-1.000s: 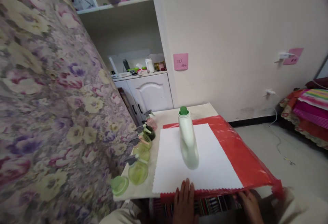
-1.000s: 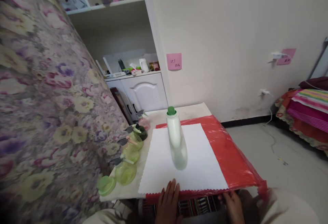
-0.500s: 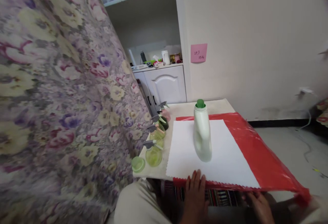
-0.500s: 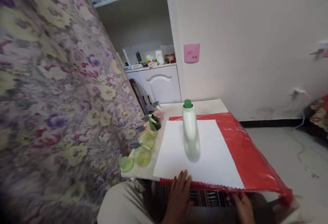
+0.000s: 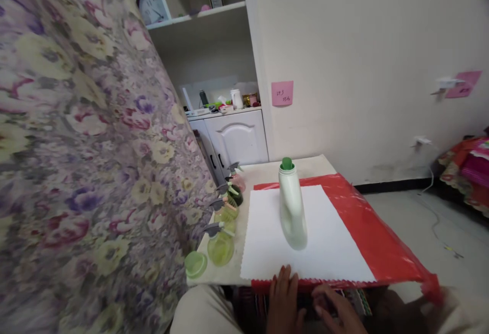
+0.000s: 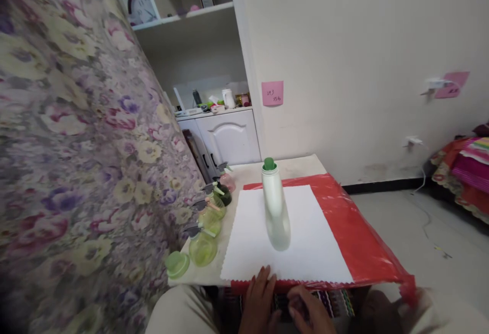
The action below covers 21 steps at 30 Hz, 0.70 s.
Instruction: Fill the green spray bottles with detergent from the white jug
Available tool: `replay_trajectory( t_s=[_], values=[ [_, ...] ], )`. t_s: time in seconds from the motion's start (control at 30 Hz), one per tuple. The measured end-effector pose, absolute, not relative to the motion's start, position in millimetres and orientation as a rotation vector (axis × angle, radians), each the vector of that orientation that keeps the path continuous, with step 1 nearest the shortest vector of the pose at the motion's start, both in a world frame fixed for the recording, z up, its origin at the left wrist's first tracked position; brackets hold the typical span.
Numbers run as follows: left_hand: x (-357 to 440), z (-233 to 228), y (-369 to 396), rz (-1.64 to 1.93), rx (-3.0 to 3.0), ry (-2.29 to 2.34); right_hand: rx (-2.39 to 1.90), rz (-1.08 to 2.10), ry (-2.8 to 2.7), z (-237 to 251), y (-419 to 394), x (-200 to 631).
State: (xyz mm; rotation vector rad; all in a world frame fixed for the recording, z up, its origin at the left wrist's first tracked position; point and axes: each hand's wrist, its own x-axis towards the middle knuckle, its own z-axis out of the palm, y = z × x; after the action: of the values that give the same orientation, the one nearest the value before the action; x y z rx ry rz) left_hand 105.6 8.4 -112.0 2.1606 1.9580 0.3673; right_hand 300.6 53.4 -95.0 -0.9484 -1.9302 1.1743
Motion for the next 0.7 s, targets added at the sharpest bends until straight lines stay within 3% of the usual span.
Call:
replay_trajectory(
  t_s=[0.17,0.43,0.7],
  values=[
    [94.4,-92.9,14.3,0.472,2.135,2.055,-0.893,1.094,-1.885,-63.2,75.3,286.2],
    [83.4,-109.8,23.7,0.245,2.035,2.151,-0.810,0.981,-1.960,-98.9,91.5,277.1],
    [77.2,-134.6,28.8,0.437,2.285,2.313,-0.783,0.943,-1.998,-100.0,96.5,275.1]
  ],
)
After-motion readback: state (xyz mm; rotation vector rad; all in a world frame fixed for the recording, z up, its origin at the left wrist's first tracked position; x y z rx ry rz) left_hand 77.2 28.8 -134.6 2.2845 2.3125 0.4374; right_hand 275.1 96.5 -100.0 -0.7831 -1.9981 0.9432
